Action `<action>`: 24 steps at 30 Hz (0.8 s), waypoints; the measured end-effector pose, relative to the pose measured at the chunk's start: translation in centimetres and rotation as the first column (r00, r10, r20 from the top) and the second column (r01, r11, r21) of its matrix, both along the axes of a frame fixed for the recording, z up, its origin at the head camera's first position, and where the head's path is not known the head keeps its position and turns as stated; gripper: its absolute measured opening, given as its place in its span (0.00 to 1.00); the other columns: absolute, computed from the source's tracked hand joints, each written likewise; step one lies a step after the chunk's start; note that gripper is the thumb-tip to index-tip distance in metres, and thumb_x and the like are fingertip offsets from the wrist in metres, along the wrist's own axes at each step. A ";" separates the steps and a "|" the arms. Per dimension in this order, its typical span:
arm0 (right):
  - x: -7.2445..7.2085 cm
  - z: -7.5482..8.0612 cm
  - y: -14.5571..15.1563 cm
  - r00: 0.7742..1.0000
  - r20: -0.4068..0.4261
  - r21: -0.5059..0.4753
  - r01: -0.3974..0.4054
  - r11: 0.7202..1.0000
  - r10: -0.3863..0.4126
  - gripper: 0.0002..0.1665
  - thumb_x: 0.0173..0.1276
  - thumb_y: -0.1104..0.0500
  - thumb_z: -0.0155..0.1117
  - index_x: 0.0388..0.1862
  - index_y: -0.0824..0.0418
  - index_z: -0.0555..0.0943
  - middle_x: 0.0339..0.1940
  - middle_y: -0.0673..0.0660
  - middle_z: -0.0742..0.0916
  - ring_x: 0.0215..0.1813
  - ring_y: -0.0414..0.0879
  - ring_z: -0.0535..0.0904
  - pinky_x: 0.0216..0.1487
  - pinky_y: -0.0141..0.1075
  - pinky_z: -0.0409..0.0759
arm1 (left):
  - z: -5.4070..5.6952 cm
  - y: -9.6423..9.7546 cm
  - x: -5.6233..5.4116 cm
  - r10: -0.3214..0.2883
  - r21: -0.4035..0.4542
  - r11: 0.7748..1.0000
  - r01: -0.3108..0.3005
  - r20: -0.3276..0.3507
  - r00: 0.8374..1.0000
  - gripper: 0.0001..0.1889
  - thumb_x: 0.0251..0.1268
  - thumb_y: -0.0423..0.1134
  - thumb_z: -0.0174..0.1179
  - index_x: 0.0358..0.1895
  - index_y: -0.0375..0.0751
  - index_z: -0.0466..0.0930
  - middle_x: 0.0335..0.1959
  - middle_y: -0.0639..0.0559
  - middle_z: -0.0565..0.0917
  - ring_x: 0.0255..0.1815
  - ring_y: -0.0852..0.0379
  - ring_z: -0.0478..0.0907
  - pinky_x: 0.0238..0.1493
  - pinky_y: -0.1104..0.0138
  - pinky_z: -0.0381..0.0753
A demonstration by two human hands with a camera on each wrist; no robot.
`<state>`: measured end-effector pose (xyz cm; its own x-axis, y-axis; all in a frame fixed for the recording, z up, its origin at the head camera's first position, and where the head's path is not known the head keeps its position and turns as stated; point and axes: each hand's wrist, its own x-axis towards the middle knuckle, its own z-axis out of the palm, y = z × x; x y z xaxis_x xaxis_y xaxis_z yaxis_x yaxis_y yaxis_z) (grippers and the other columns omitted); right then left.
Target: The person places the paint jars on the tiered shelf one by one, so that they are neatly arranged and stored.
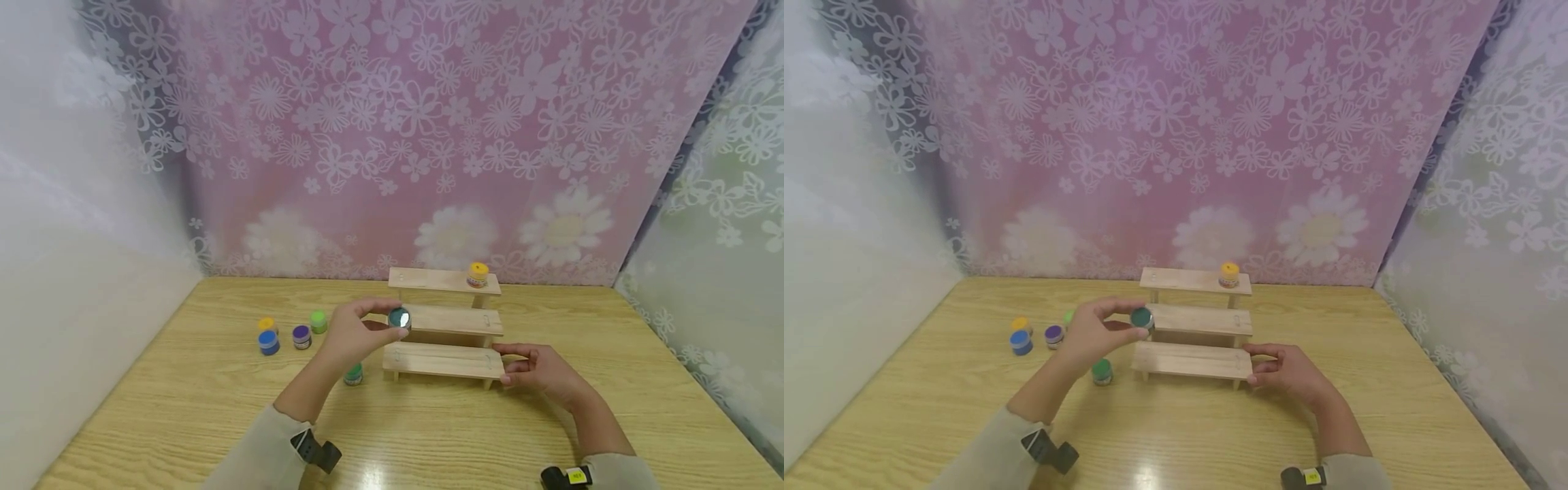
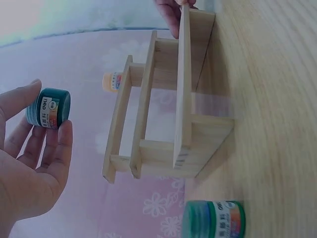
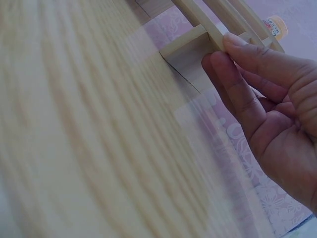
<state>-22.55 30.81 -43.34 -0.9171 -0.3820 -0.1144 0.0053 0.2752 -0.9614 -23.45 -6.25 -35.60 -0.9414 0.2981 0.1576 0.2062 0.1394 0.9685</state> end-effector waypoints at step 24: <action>0.0 0.0 0.0 1.000 0.008 0.001 0.010 1.000 -0.010 0.43 0.62 0.61 0.72 0.71 0.73 0.64 0.40 0.64 0.86 0.44 0.50 0.85 0.47 0.38 0.83 | 1.9 4.9 -3.3 0.001 -0.023 1.000 -0.003 -0.056 0.998 0.18 0.51 0.43 0.76 0.48 0.52 0.87 0.45 0.57 0.83 0.44 0.57 0.82 0.41 0.66 0.84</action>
